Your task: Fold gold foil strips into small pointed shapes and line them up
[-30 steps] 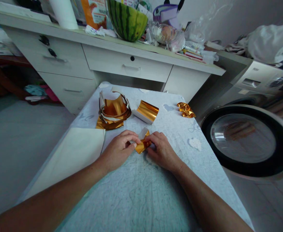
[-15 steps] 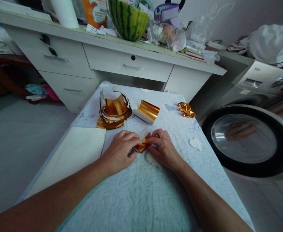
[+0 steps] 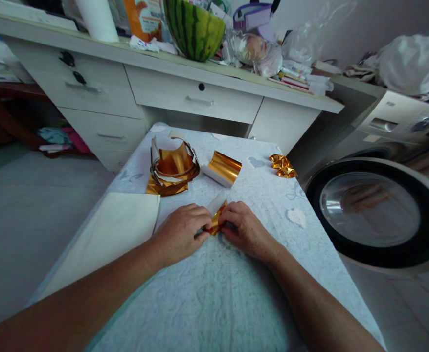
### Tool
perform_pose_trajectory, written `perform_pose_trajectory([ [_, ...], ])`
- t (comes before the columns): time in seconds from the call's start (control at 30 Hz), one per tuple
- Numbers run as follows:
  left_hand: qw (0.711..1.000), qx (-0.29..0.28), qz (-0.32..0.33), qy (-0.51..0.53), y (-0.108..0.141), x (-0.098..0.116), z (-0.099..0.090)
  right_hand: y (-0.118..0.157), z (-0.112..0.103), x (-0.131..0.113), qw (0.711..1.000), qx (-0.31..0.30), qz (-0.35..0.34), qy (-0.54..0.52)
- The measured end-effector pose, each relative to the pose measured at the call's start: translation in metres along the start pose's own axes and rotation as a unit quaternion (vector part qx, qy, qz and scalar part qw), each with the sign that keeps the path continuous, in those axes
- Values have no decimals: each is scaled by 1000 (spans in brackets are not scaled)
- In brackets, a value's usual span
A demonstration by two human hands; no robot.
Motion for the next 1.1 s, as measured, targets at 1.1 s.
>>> perform_pose_trajectory([
  [1.1, 999, 11, -25, 40, -3, -7, 2, 0, 10, -3, 1000, -8, 27, 3],
])
Point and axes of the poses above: each hand's wrist, its own y-axis away from the middle knuckle, its own z-axis out of the palm, x = y × z, the point moved 6 cm from there along -y, towards the middle knuckle, and after that the axes turned 15 degrees about y, right-handed, at the moved point
